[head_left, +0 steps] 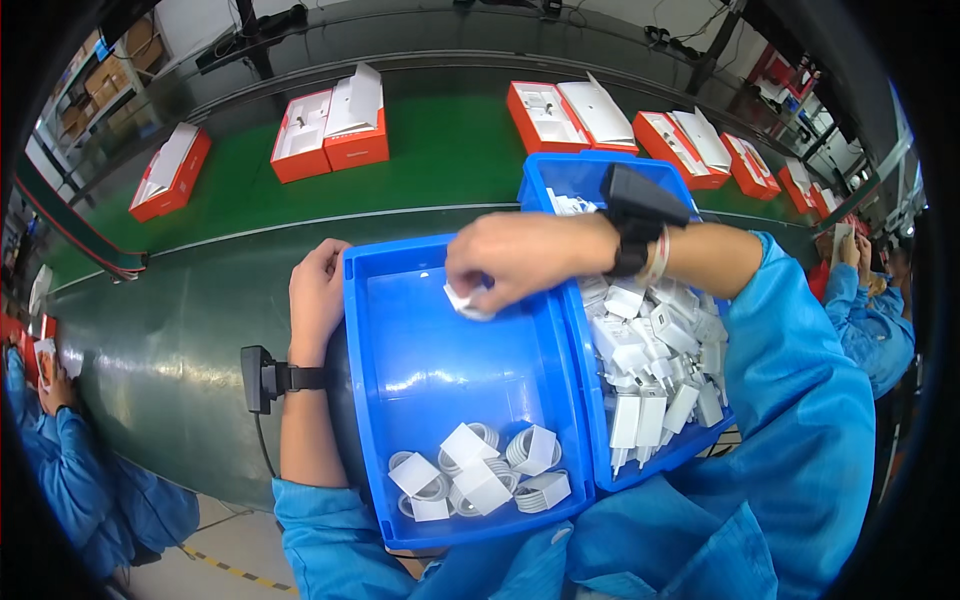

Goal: Packing power adapters and cables into product boxes on an assembly line conveyor.

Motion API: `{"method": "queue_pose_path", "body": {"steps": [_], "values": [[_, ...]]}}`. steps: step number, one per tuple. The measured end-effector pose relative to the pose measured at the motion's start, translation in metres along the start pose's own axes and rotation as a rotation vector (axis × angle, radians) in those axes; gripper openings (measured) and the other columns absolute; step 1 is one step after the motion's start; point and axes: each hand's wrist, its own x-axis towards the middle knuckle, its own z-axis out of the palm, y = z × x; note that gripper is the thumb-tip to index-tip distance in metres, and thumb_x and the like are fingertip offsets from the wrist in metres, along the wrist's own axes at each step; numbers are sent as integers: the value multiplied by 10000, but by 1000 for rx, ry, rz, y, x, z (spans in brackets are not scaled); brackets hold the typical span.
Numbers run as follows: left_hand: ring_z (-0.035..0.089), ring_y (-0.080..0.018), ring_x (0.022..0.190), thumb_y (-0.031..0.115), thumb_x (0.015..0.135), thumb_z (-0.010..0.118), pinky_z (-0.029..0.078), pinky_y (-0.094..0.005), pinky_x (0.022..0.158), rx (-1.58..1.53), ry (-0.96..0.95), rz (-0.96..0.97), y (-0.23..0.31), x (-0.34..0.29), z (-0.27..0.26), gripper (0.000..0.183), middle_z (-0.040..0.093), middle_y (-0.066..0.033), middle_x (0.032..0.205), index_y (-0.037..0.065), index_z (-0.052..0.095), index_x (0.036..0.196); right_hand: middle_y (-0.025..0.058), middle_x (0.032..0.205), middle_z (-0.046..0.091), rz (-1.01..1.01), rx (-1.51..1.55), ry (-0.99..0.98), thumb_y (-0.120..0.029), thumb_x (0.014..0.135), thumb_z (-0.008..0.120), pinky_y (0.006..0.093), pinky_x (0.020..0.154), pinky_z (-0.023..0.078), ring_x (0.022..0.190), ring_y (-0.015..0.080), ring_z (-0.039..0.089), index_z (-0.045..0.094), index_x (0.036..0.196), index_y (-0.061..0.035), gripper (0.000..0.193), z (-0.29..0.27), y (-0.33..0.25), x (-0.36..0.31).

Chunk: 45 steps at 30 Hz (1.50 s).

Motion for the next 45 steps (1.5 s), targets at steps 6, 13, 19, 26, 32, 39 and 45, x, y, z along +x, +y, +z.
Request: {"method": "queue_pose_path", "body": {"steps": [6,13,19,26,32,39,45], "values": [[561,-161,593,189,914,588,459,-296,602,-68,11,-16,2,-3,-1,210,630,-94,681,-6,666,919,190,940,650,10,-263,83,-170,740,732,431,783,541,862,350,664,640,953,22,301,21,-25,-2],[531,-132,588,183,902,599,450,-285,590,-91,5,-24,-1,0,2,209,610,-79,662,-17,662,912,130,984,602,-28,-229,243,-217,761,745,406,811,515,936,302,612,596,980,-45,316,-29,-14,-16],[532,-128,587,182,896,599,447,-288,584,-66,11,-32,0,-4,-3,203,599,-70,657,-8,670,903,83,934,622,308,-327,426,-117,753,722,341,770,536,862,230,632,583,955,-32,259,-118,126,-78],[508,-98,595,160,897,602,429,-266,576,-104,-4,-43,1,-2,-1,186,580,-45,648,-13,665,921,108,984,695,633,-228,203,-138,747,721,366,884,498,965,250,650,693,977,-25,259,-107,190,-123],[468,-67,604,150,903,602,397,-240,558,-141,-1,-27,-5,-4,-1,179,542,-12,638,-18,659,925,112,946,697,700,-204,161,-132,760,711,354,863,506,935,240,659,698,971,-19,240,-110,203,-123],[435,-63,594,148,907,598,372,-237,541,-141,-4,-52,-2,-3,-2,174,514,1,622,-15,658,916,106,873,694,690,-218,129,-123,726,773,345,762,521,845,237,666,683,873,-11,206,-90,236,-136],[467,-58,630,128,932,582,392,-231,564,-156,-25,-51,0,0,1,160,548,6,661,-16,651,919,94,871,694,679,-302,202,-145,784,752,335,739,517,809,233,656,691,939,-22,207,-88,235,-161]]}}
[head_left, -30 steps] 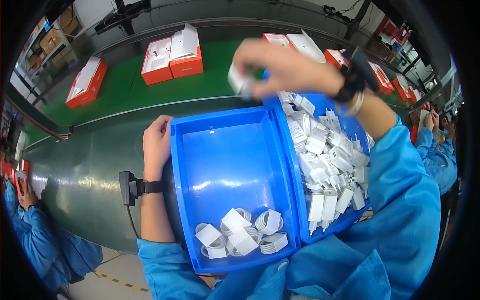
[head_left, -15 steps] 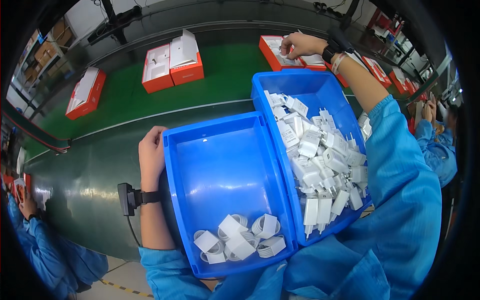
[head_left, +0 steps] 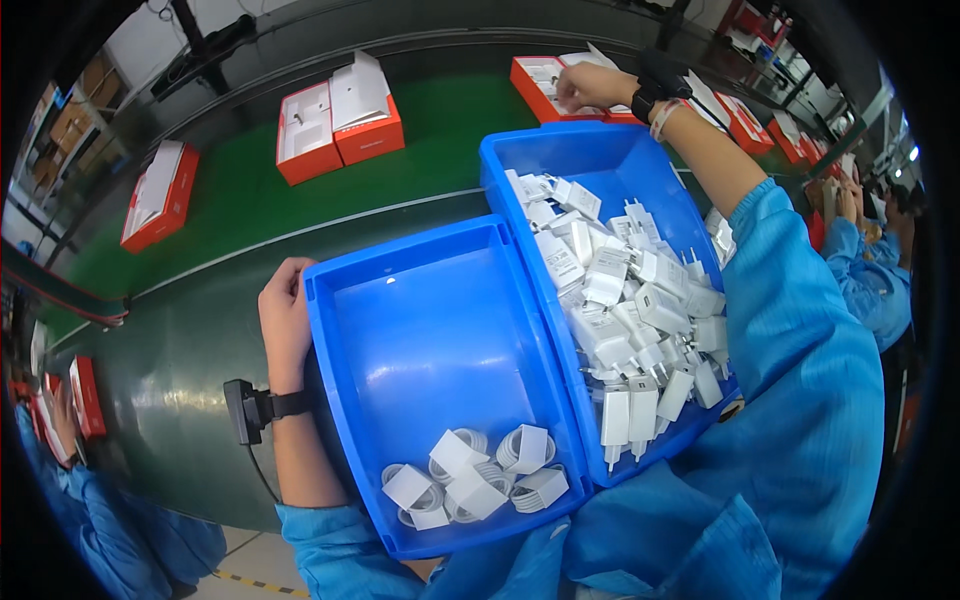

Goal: Packing power adapters and cables into product boxes on an assembly line conveyor.

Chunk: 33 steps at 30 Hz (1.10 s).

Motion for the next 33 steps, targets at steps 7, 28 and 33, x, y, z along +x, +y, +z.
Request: {"method": "queue_pose_path", "body": {"steps": [7,28,33], "values": [[542,-68,717,84,951,546,447,-218,640,-57,-64,-53,-3,-4,-8,142,624,-18,786,-28,633,953,57,871,683,22,419,-138,-210,919,620,304,729,506,810,140,637,669,957,-17,203,-48,-133,-101],[521,-55,685,67,927,561,436,-211,610,-45,-41,-10,-1,-5,-3,117,603,7,751,-20,639,931,109,918,677,-29,240,-386,-368,836,735,329,599,499,694,240,665,603,1036,-31,414,-51,-168,-201],[519,-52,689,68,938,550,433,-210,619,-10,-38,-13,-5,-5,-7,132,595,7,731,-26,642,947,110,997,662,255,657,-377,-214,868,715,299,585,541,721,184,701,559,1154,13,397,-69,-174,-190]]}}
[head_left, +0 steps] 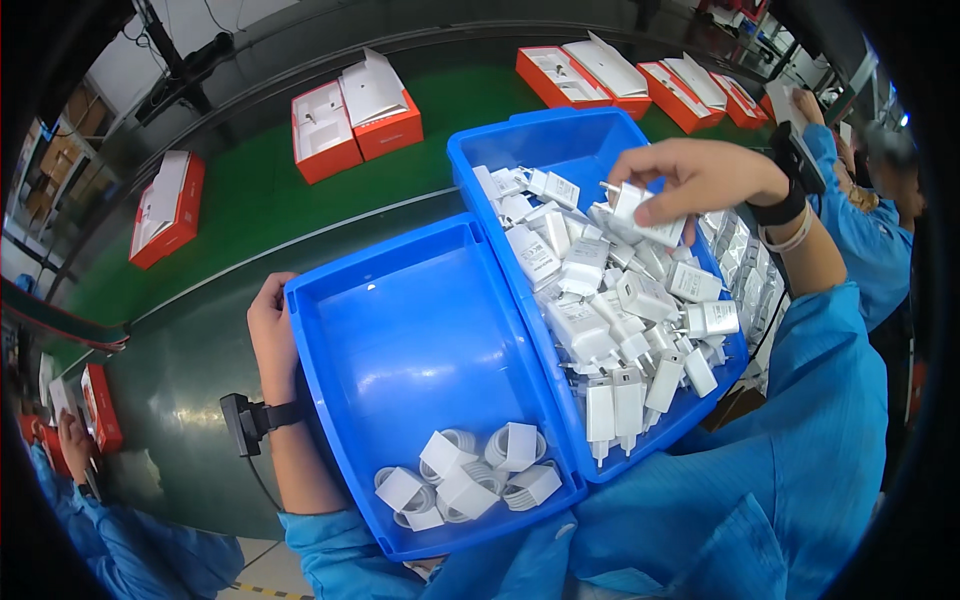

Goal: Packing power adapters and cables into product boxes on an assembly line conveyor.

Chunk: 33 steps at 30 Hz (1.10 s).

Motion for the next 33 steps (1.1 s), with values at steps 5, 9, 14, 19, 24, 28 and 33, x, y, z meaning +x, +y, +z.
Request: {"method": "queue_pose_path", "body": {"steps": [5,9,14,19,24,28,33], "values": [[511,-53,676,82,929,561,425,-213,607,-20,11,5,0,1,3,143,583,1,714,-28,647,957,112,1037,683,-40,213,-62,-75,822,738,206,555,562,683,121,690,590,1240,25,454,-35,-10,0],[487,-50,654,110,916,584,408,-217,590,-13,15,0,-2,1,2,157,559,3,686,-27,652,953,80,1023,700,-129,11,-125,-28,728,819,223,791,541,871,99,656,640,1168,45,481,-84,-28,4],[443,-48,627,126,909,597,383,-220,564,20,41,38,4,6,5,170,520,11,657,-31,652,944,98,989,702,-122,-220,131,-113,807,763,258,733,557,836,131,668,637,1173,28,413,-137,-96,-4],[479,-51,639,124,912,597,414,-226,582,-8,47,-9,-2,1,-2,166,563,-5,678,-28,651,946,152,1182,653,-487,-167,326,-201,901,701,309,859,556,1021,196,639,529,1346,43,536,-146,-133,89],[647,-224,699,168,933,577,507,-333,666,126,72,64,-10,3,1,177,664,-153,788,28,681,966,118,937,696,-645,-213,471,-168,855,717,308,674,558,767,158,670,597,1205,16,412,-108,-118,258],[610,-262,668,193,918,581,480,-371,628,181,68,43,-5,2,5,177,617,-127,722,54,691,925,153,1063,707,-608,-324,627,-154,799,739,371,828,548,945,292,693,653,1164,-53,389,-81,-112,316],[592,-273,656,214,907,586,461,-388,614,195,90,35,8,-1,3,184,600,-104,660,68,693,872,159,1084,702,-508,-231,569,-173,830,697,358,808,544,846,238,696,645,1241,-71,427,-66,-107,352]]}}
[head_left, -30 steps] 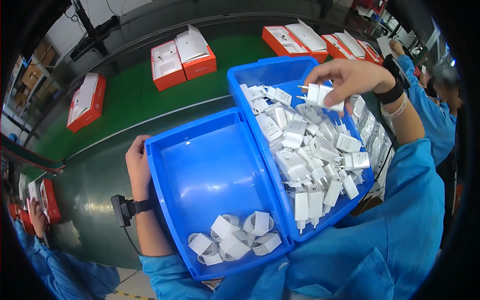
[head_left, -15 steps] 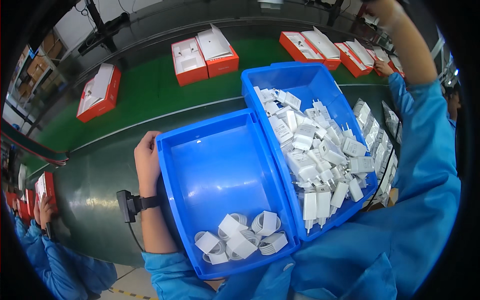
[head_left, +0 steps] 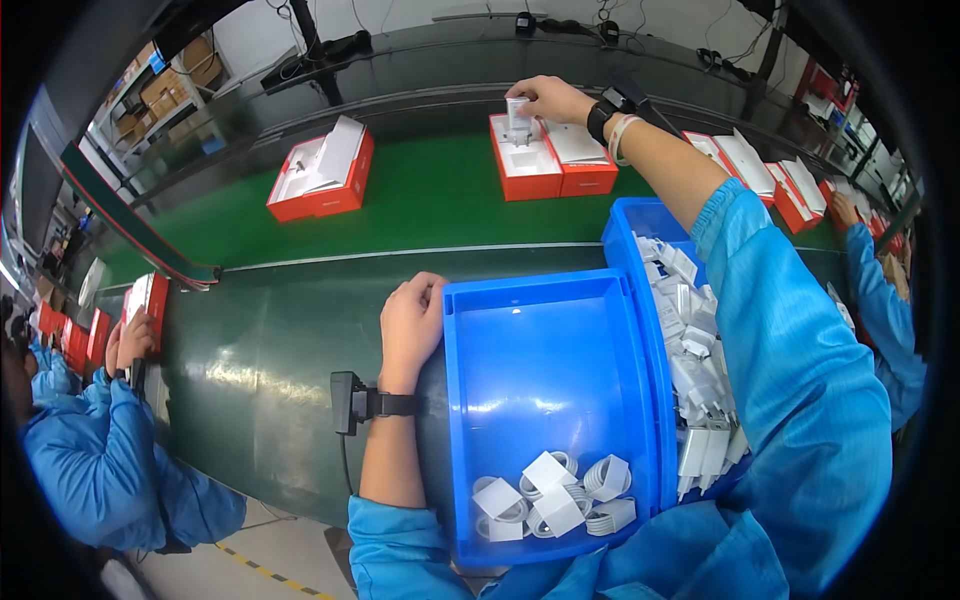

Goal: Packing power adapters and cables into product boxes on an assembly line conveyor.

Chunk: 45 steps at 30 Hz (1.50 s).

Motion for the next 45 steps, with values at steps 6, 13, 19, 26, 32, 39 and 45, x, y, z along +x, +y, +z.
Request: {"method": "queue_pose_path", "body": {"steps": [6,13,19,26,32,39,45], "values": [[589,-277,662,223,911,583,459,-400,626,-13,1,-3,-1,2,1,195,601,-103,656,73,692,854,161,1004,718,80,15,-92,-108,855,628,347,776,551,788,204,688,629,1290,-76,436,12,15,0],[580,-246,636,217,917,586,461,-370,613,-34,-7,-3,0,2,0,191,605,-88,663,61,686,869,196,944,711,-264,-406,290,-100,795,665,410,786,546,806,332,690,732,1034,-52,253,44,51,-10],[481,-62,602,114,895,602,414,-240,564,-34,4,14,-3,2,-1,139,574,-25,640,-8,665,909,179,896,713,-49,-125,133,-119,769,671,392,821,536,873,324,690,746,911,-43,177,41,45,-13],[566,-226,618,213,910,594,457,-355,605,-3,-13,-8,-1,1,-2,193,608,-89,688,48,691,888,139,902,703,26,-219,85,-116,756,738,384,768,523,857,306,675,689,943,-23,215,38,57,-17],[562,-199,607,194,905,603,464,-332,603,-44,-8,-24,-2,1,-1,184,610,-86,706,33,691,915,153,851,701,30,-355,179,-85,729,741,409,742,528,846,328,680,680,847,-50,137,47,64,-12],[565,-170,624,184,903,609,473,-307,619,-87,-21,-18,0,2,3,186,621,-94,735,14,682,921,188,952,715,170,-434,64,-92,770,633,432,774,544,859,362,693,731,890,-55,159,39,87,-13],[563,-178,621,201,910,609,471,-313,616,-74,-24,-30,-7,-6,-1,199,613,-96,711,16,679,922,270,978,684,201,-550,81,-109,782,588,463,819,547,895,414,677,716,875,39,216,40,48,-25]]}}
